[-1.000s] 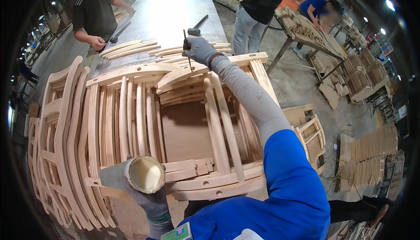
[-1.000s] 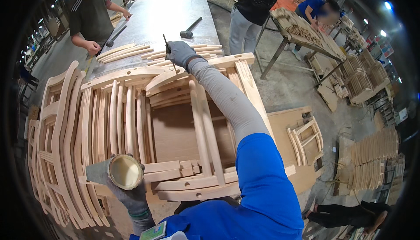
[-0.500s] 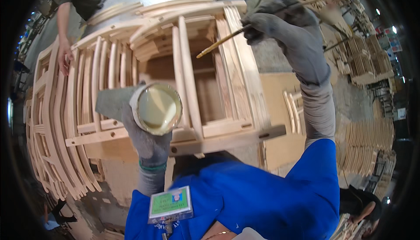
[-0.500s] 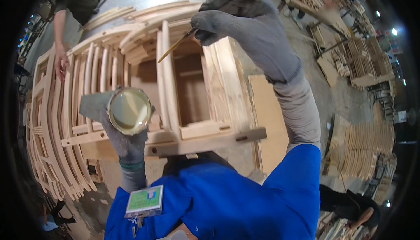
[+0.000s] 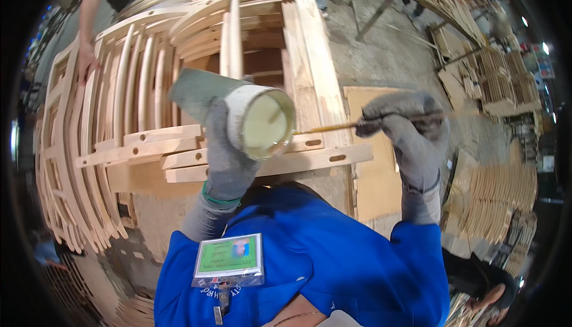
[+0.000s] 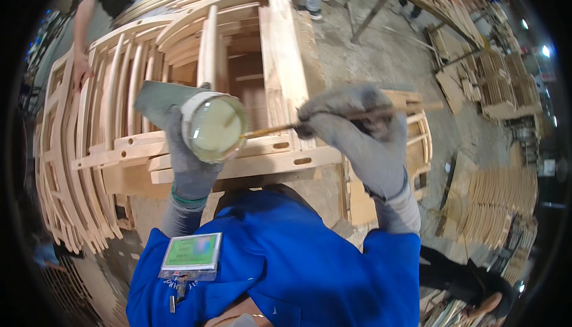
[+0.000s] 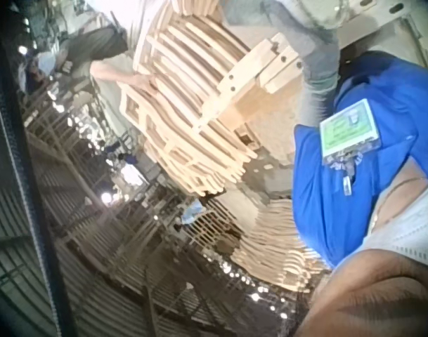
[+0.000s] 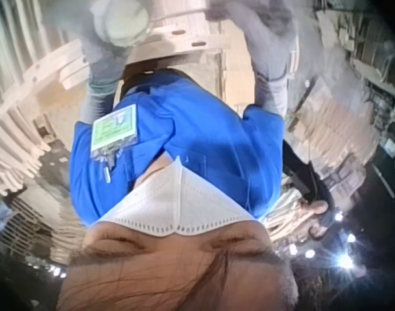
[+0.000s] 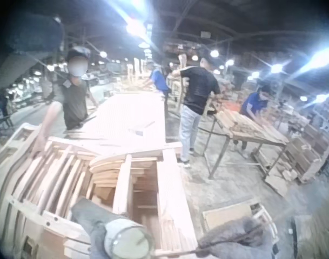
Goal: The person applies glue to wooden chair frames using a brush and a small container. They repeatedly pick up frames, apply glue to joints, and place them back on the table. Other workers are visible in the background assembling similar frames.
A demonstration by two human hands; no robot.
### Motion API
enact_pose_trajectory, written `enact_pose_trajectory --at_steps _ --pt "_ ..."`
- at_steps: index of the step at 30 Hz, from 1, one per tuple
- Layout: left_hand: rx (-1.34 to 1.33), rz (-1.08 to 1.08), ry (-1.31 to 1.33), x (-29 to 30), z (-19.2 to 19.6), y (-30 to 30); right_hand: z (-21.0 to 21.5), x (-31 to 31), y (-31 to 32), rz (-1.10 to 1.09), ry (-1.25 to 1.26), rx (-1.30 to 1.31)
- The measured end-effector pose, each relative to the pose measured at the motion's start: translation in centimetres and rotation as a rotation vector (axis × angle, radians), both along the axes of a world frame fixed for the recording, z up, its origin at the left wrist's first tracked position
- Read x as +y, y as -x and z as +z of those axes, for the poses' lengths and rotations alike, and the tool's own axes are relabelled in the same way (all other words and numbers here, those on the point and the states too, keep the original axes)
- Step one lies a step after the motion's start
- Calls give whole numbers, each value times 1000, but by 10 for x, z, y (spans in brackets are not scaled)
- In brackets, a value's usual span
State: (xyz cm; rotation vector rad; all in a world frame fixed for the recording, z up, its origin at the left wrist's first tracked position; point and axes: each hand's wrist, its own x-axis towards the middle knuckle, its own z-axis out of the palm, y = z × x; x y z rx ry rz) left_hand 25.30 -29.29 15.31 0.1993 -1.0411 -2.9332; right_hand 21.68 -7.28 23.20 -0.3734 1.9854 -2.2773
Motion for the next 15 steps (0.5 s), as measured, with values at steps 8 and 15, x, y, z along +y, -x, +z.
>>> enact_pose_trajectory --at_steps 8,15 --pt "1 5 116 2 12 -9 -11 -10 -12 82 -128 279" --pt "-21 30 -6 -1 11 -8 -25 -24 -12 211 -232 279"
